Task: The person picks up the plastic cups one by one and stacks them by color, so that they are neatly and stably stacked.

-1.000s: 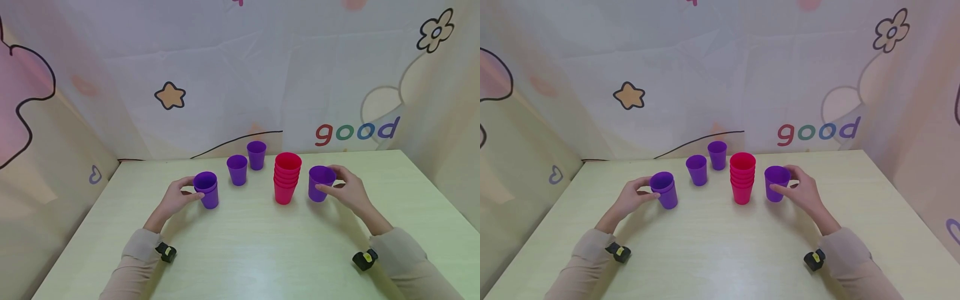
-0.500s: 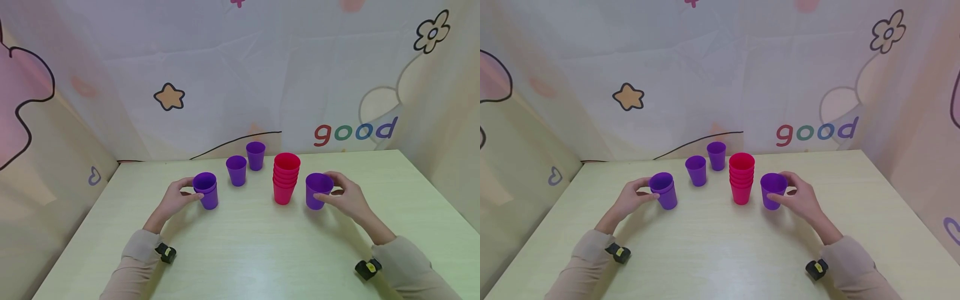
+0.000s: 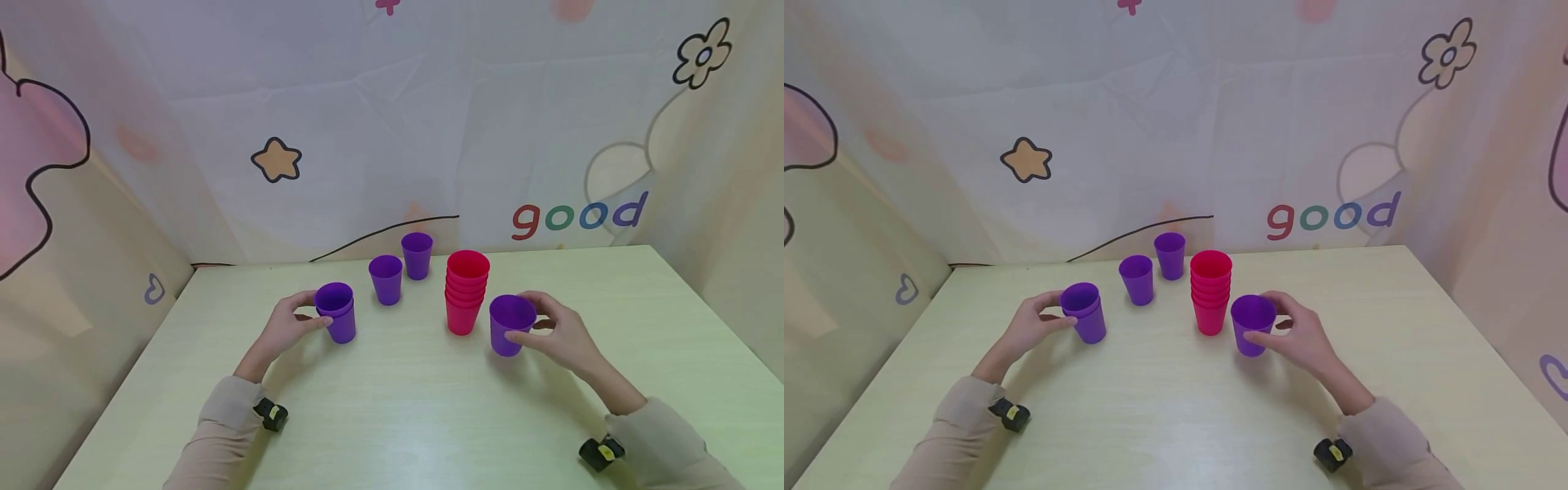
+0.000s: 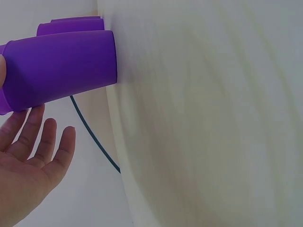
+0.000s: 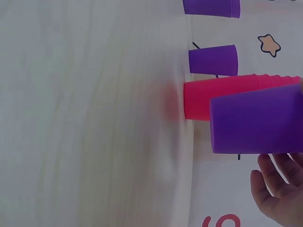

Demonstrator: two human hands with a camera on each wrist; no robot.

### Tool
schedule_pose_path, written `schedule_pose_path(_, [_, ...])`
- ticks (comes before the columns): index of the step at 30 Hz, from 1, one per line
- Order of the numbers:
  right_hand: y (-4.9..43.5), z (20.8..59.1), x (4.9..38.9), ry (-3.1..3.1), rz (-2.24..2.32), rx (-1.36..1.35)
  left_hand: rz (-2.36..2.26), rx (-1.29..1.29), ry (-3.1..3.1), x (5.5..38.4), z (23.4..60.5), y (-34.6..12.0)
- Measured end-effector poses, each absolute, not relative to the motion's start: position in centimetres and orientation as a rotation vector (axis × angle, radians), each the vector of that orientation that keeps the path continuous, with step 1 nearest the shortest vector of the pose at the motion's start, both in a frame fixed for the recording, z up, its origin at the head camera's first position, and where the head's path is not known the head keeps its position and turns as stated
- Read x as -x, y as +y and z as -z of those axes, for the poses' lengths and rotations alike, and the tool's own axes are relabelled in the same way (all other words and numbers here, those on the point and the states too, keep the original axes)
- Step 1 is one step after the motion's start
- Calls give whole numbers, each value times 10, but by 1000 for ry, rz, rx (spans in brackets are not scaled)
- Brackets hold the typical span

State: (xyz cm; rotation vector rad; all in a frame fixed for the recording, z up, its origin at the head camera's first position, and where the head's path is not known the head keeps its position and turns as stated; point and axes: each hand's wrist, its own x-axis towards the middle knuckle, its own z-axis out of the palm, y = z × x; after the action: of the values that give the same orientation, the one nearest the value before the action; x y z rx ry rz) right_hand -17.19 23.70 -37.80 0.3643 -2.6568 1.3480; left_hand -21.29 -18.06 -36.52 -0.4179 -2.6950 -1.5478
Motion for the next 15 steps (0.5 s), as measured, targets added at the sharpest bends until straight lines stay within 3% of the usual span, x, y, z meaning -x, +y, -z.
schedule_pose_path(7, [227,376,165,-2667,-1372,-402,1592,408,-2673,231,391,-191])
schedule_pose_path(15, [212,371,159,-2644,-1418,-494,1563,390,-2694,233,393,-192])
